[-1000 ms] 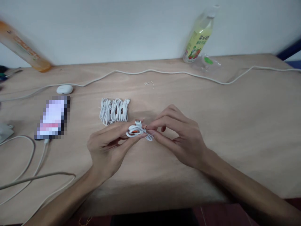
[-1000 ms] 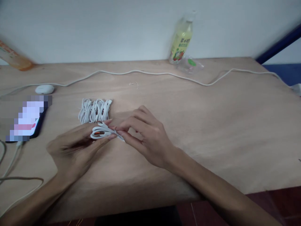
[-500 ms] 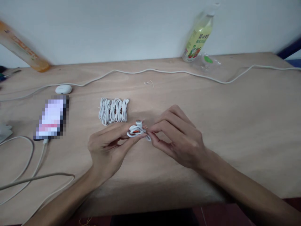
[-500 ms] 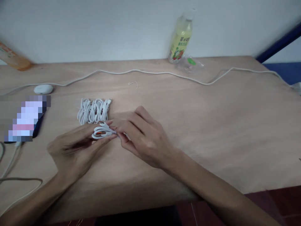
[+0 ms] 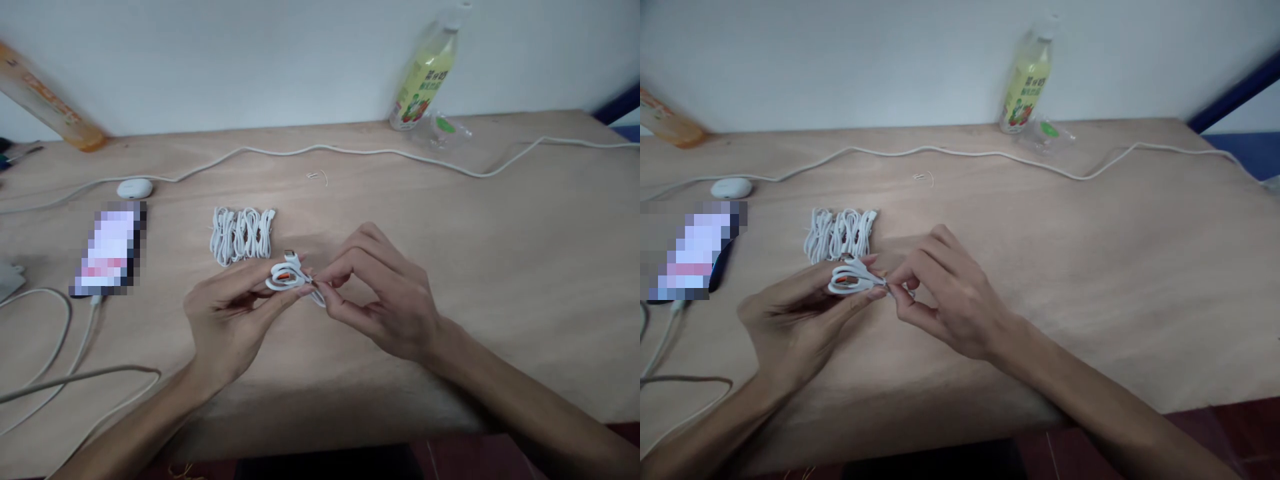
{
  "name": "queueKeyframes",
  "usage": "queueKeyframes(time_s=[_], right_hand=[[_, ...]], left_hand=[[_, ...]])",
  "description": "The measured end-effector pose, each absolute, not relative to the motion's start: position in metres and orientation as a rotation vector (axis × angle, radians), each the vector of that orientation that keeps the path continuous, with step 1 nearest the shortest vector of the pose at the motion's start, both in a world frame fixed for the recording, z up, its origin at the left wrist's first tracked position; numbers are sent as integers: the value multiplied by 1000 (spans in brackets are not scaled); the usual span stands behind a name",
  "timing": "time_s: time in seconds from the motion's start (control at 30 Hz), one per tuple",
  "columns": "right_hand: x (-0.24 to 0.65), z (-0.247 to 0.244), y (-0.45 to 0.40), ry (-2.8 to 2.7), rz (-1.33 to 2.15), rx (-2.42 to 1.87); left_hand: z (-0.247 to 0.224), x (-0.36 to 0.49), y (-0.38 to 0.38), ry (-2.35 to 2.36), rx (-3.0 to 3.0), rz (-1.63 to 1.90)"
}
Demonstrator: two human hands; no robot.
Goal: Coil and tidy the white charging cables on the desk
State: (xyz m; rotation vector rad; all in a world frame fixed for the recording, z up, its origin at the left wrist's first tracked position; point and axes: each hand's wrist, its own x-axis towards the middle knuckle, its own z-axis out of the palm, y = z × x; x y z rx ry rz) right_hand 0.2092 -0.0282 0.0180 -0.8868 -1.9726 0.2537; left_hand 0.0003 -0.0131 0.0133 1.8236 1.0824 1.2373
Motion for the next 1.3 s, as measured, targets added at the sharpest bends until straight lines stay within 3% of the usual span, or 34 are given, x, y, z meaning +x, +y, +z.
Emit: queueKeyframes(time_s=[0.63, 1.3], right_hand=[[218, 16, -19, -1385, 1440, -995], [221, 14, -17, -1369, 1578, -954]], left_hand=[[26, -4, -12, 989, 1984, 1221], [20, -3, -13, 1027, 1932, 1179]])
